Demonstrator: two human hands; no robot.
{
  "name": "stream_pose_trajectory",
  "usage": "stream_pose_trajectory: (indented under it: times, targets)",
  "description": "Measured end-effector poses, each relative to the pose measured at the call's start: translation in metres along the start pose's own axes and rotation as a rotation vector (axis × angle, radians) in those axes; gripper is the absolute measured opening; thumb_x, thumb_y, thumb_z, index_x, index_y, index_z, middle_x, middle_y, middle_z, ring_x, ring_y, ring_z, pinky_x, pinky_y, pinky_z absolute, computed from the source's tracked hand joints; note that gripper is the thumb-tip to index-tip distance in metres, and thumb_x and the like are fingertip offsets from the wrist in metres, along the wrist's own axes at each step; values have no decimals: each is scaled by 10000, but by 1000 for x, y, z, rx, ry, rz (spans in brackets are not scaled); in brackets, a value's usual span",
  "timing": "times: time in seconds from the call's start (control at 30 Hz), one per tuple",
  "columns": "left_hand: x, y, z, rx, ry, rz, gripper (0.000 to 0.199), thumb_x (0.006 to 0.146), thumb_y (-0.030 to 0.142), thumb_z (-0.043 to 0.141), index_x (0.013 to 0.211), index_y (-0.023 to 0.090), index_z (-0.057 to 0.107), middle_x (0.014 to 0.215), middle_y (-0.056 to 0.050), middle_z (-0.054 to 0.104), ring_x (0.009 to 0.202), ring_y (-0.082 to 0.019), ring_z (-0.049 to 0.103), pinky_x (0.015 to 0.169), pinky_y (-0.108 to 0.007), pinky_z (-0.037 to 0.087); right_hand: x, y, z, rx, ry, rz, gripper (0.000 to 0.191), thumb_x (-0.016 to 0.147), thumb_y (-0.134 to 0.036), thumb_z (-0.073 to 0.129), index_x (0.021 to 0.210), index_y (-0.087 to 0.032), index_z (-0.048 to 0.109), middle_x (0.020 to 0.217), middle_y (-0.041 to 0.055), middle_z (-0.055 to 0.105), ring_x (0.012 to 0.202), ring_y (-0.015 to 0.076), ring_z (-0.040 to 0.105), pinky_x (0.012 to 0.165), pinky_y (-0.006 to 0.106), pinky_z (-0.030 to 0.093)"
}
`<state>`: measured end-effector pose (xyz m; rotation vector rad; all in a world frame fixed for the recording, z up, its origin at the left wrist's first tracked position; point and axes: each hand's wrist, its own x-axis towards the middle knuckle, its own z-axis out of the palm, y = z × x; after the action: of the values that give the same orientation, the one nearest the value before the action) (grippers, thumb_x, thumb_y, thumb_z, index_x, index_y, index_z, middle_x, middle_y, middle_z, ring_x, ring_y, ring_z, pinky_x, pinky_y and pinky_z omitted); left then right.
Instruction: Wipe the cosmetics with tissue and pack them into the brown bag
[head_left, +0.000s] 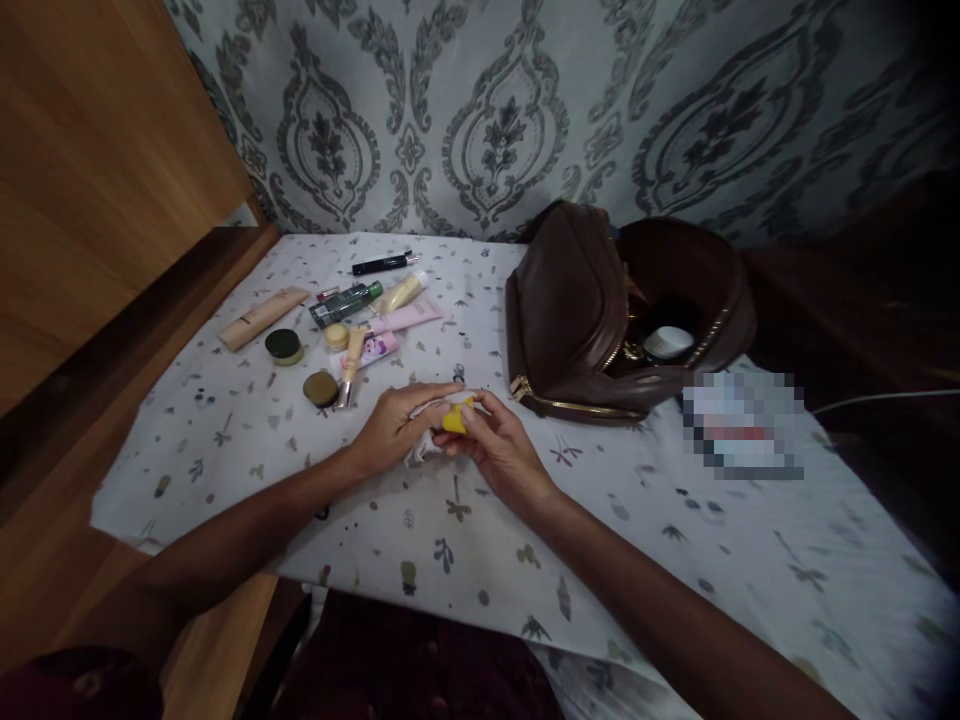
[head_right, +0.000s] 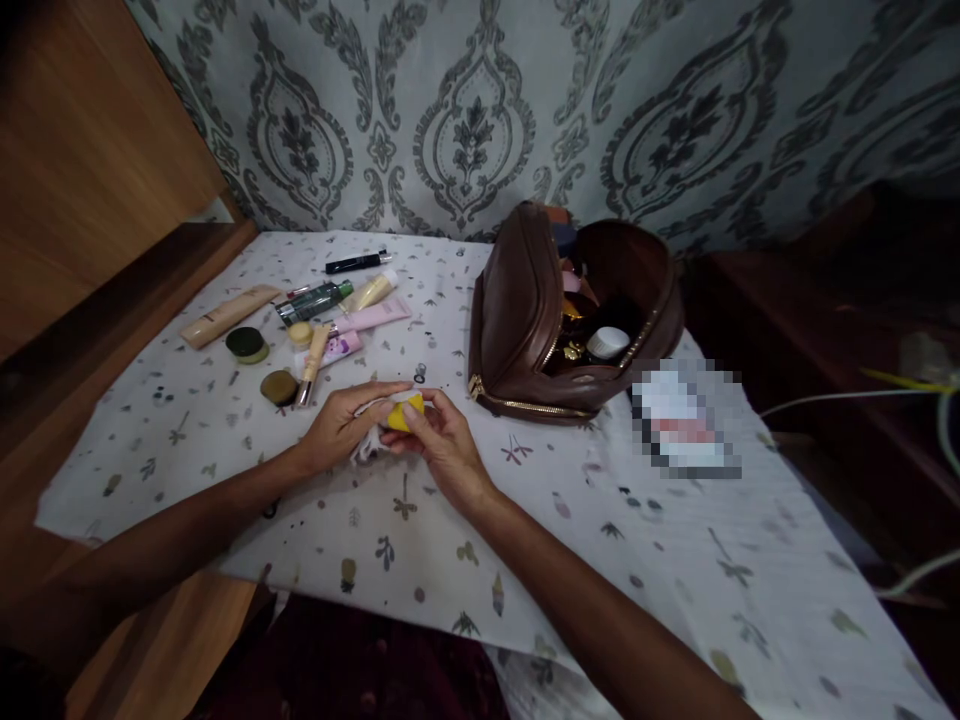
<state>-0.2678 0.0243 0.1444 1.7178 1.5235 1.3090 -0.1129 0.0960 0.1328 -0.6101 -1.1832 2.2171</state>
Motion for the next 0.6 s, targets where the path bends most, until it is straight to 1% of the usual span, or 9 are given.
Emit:
stream_pose_trajectory:
  times: [0.13, 0.2, 0.27, 0.3, 0.33, 0.4, 0.47, 0.53, 0.6]
  targets:
    - [-1, 0, 2, 17, 34, 38, 366, 1013, 360, 445, 1199, 169, 697, 1152, -98, 727, 1065, -212, 670, 963, -339, 500, -1, 0, -1, -22, 24, 33, 475, 687, -501, 830, 982, -238, 566, 781, -20, 724, 614, 146, 702, 580, 249, 563]
    - [-1, -1, 2, 45, 10, 57, 382, 978, 407, 525, 1257, 182, 658, 1163, -100, 705, 1064, -220, 655, 960, -346, 497, -1, 0, -1, -15, 44, 42, 454, 691, -504, 826, 947, -236, 564, 771, -26, 712, 643, 150, 702, 591, 252, 566]
    - [-3, -1, 3, 97, -32, 56, 527, 886, 460, 664, 1338, 201, 589, 1178, -99, 668, 1081, -241, 629, 963, -362, 495, -1, 0, 0, 0, 63, 31, 430, 702, -513, 813, 914, -238, 559, 776, -28, 699, 714, 167, 705, 608, 262, 568]
    - [-4, -1, 3, 127, -50, 49, 602, 843, 469, 713, 1365, 210, 561, 1183, -98, 649, 1094, -250, 616, 965, -368, 494, -1, 0, 0, 1, 66, 21, 418, 710, -517, 805, 898, -237, 558, 790, -25, 695, 757, 176, 703, 621, 269, 571]
    - [-4, -2, 3, 153, -60, 41, 633, 827, 467, 731, 1377, 216, 545, 1183, -97, 633, 1104, -254, 605, 967, -372, 493, -1, -1, 0, -5, 63, 11, 405, 721, -523, 794, 883, -235, 560, 810, -19, 692, 793, 183, 697, 632, 275, 573]
    - [-5, -3, 3, 178, -62, 36, 576, 859, 449, 700, 1365, 220, 549, 1166, -93, 623, 1096, -248, 603, 960, -370, 493, -1, -1, 1, -35, 41, -6, 377, 756, -542, 757, 844, -227, 568, 850, -5, 685, 832, 190, 683, 637, 280, 575]
    - [-5, -3, 3, 162, -47, 51, 524, 878, 441, 679, 1336, 211, 570, 1158, -95, 635, 1085, -244, 609, 962, -369, 489, -2, 0, 1, -61, 24, -31, 368, 794, -566, 709, 819, -221, 582, 870, 5, 677, 824, 187, 667, 610, 275, 568]
    - [-3, -4, 2, 106, -24, 55, 513, 874, 443, 683, 1312, 194, 582, 1179, -100, 653, 1088, -246, 615, 968, -368, 485, -3, 0, 2, -75, 11, -54, 360, 827, -578, 667, 852, -223, 610, 881, 11, 673, 797, 180, 656, 583, 266, 553]
    - [-1, -3, -1, 34, -18, 21, 504, 882, 447, 668, 1299, 176, 585, 1188, -96, 669, 1063, -237, 630, 944, -346, 497, -4, 0, 2, -76, -5, -67, 351, 840, -569, 656, 932, -231, 636, 879, 11, 675, 770, 171, 652, 574, 257, 536]
